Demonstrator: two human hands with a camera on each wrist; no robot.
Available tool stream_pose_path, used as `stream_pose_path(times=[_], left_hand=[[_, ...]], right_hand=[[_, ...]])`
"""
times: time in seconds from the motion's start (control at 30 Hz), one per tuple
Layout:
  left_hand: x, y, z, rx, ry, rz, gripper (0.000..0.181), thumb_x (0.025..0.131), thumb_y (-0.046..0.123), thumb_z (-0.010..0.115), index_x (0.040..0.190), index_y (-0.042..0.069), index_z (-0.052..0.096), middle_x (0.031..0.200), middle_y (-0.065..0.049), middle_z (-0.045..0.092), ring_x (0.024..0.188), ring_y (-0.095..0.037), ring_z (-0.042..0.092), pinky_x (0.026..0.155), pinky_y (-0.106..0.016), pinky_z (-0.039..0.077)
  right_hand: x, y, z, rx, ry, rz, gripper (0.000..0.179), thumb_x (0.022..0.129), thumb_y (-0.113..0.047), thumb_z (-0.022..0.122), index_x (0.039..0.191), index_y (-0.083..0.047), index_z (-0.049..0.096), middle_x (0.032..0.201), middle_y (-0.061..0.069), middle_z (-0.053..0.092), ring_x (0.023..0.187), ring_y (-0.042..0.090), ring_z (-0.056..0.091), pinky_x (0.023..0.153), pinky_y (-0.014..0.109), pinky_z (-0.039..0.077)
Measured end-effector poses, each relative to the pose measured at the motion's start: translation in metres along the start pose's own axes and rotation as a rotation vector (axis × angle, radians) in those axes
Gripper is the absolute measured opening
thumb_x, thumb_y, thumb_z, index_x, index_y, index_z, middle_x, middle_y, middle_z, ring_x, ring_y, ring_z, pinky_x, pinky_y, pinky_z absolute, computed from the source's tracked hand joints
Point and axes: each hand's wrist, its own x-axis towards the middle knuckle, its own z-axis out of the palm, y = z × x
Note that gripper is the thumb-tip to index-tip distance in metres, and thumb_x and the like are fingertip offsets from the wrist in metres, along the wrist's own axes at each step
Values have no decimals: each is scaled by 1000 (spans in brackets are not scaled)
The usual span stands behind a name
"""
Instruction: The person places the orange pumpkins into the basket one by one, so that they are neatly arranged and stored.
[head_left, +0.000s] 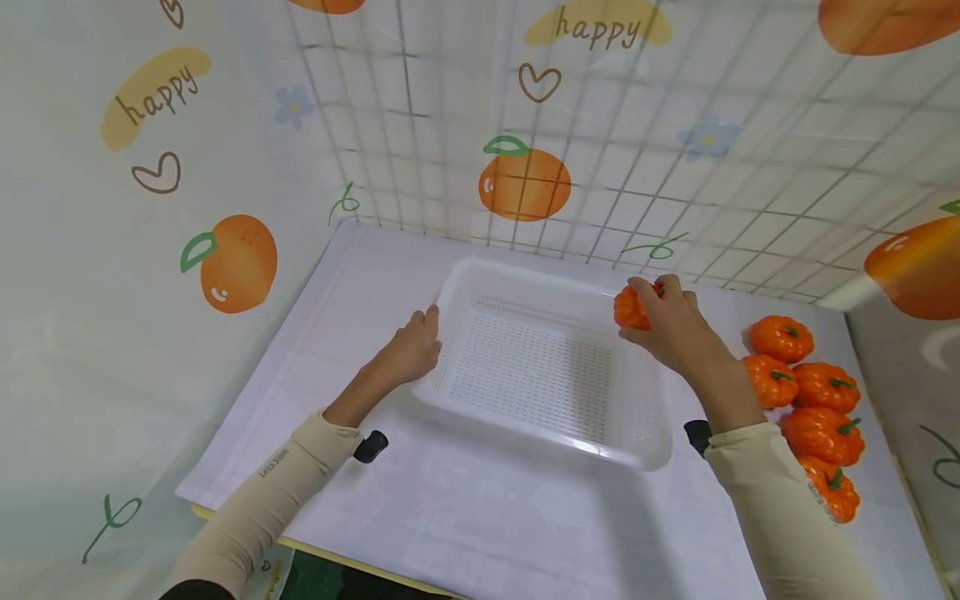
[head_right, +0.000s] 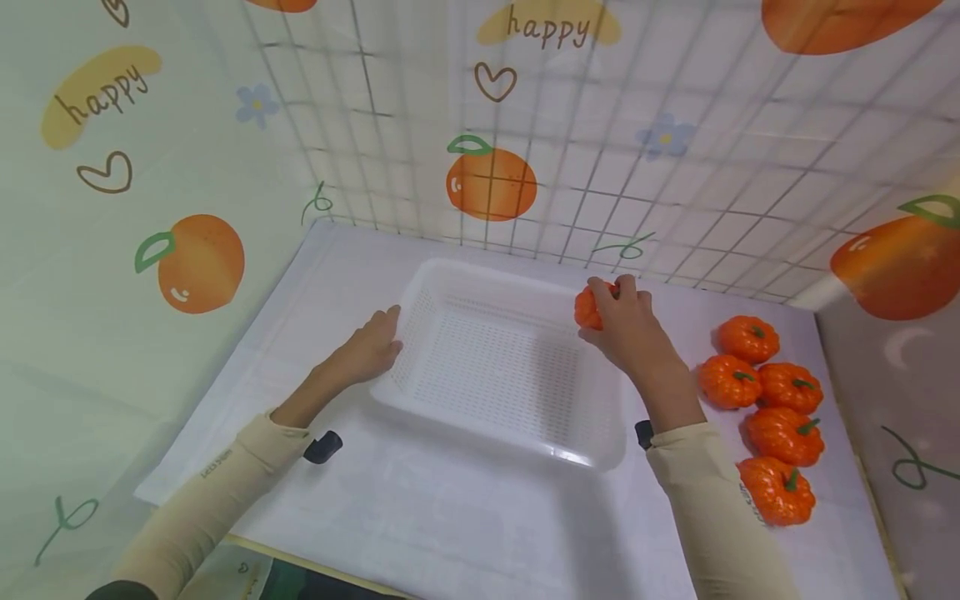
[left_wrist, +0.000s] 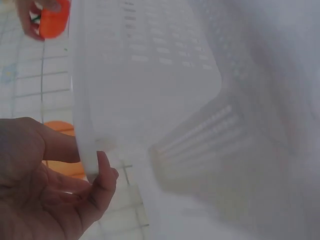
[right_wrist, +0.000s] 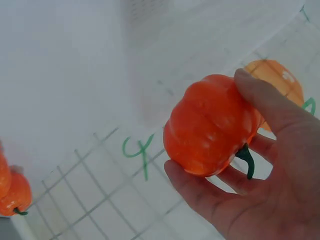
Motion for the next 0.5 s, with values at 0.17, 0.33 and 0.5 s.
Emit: stream_pose_path(times=[0.17,0.33,0.5], left_hand=[[-3,5,5,-17,-30,-9,60,96,13,43,143,-5,10,131,-26,33,95,-30,51,79,-37,47],[-6,9,8,-23,-37,1,60,95,12,43,142,-5,10,129,-26,34,88,-27,50,73,-34,47],[-8,11,9,-15,-25,26,59,95,11,43,141,-6,11,122,-25,38,79,-25,50,65,-31,46]], right_hand=[[9,-17,7,16,7,-75,68,83,-23,67,138,-11,28,129,28,24,106,49,31,74,60,45],[16,-35,16,44,10,-139,67,83,-22,67,137,-11,30,128,26,27,105,45,34,73,57,47],[23,-51,26,74,-2,-143,67,82,-22,68,137,-13,31,129,25,27,105,42,35,73,55,48]])
